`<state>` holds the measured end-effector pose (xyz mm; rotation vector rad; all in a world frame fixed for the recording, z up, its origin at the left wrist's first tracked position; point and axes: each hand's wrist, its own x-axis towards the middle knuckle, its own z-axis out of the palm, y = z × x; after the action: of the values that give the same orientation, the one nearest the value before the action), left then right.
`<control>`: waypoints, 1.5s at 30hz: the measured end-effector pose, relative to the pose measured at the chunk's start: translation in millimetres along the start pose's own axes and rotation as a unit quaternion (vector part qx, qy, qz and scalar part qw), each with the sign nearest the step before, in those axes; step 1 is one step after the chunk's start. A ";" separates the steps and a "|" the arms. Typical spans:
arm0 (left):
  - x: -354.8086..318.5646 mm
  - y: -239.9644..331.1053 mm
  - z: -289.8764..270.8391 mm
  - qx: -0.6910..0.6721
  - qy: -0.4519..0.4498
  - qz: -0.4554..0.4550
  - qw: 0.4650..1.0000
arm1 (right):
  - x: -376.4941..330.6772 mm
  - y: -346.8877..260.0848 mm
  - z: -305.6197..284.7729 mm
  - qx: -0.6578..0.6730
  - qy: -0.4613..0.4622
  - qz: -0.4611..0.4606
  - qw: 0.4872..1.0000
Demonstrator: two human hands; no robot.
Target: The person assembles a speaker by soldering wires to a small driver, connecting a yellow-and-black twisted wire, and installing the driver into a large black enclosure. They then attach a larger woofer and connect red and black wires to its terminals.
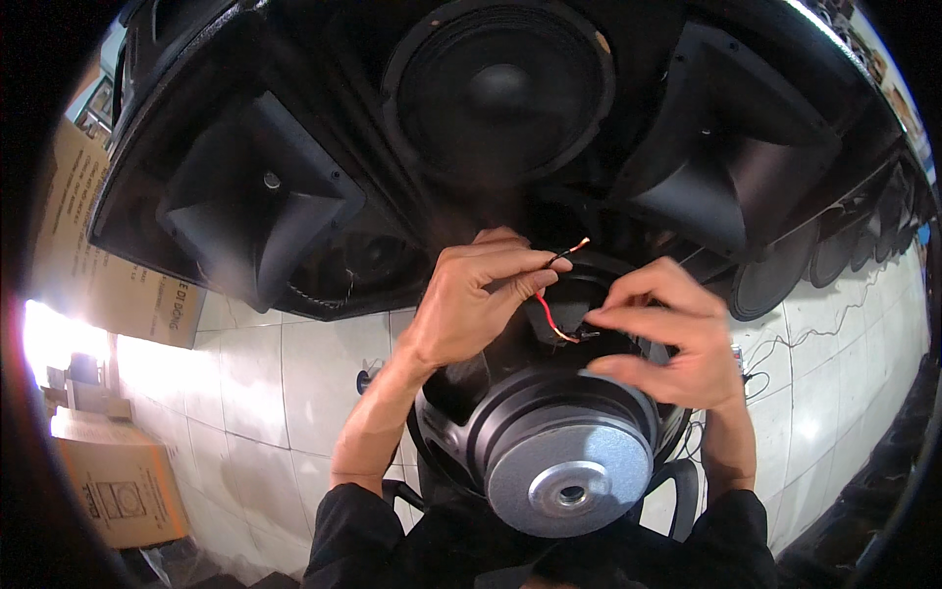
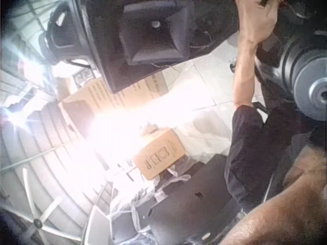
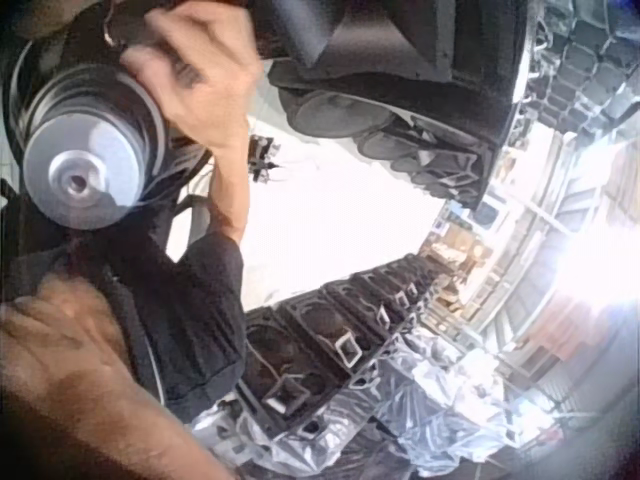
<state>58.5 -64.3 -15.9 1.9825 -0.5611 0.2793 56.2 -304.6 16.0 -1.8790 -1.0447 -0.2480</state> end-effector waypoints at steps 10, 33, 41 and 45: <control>17.9 8.4 -16.3 -0.074 -0.222 -0.063 0.970 | 2.4 19.6 0.2 -0.130 0.012 -0.027 0.991; 41.1 -10.9 -3.7 -0.134 -0.345 -0.118 0.922 | -19.0 11.8 2.0 -0.219 -0.114 -0.041 0.968; 35.3 -14.4 -3.1 -0.166 -0.323 -0.120 0.924 | -17.2 5.5 6.6 -0.251 -0.115 -0.095 0.956; 30.8 -13.3 -2.8 -0.177 -0.286 -0.112 0.935 | -14.2 7.3 9.2 -0.264 -0.114 -0.125 0.950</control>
<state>91.9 -64.9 -11.9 1.7364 -0.6829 -0.5279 50.7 -306.6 -1.5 -2.2860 -1.4892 -0.5072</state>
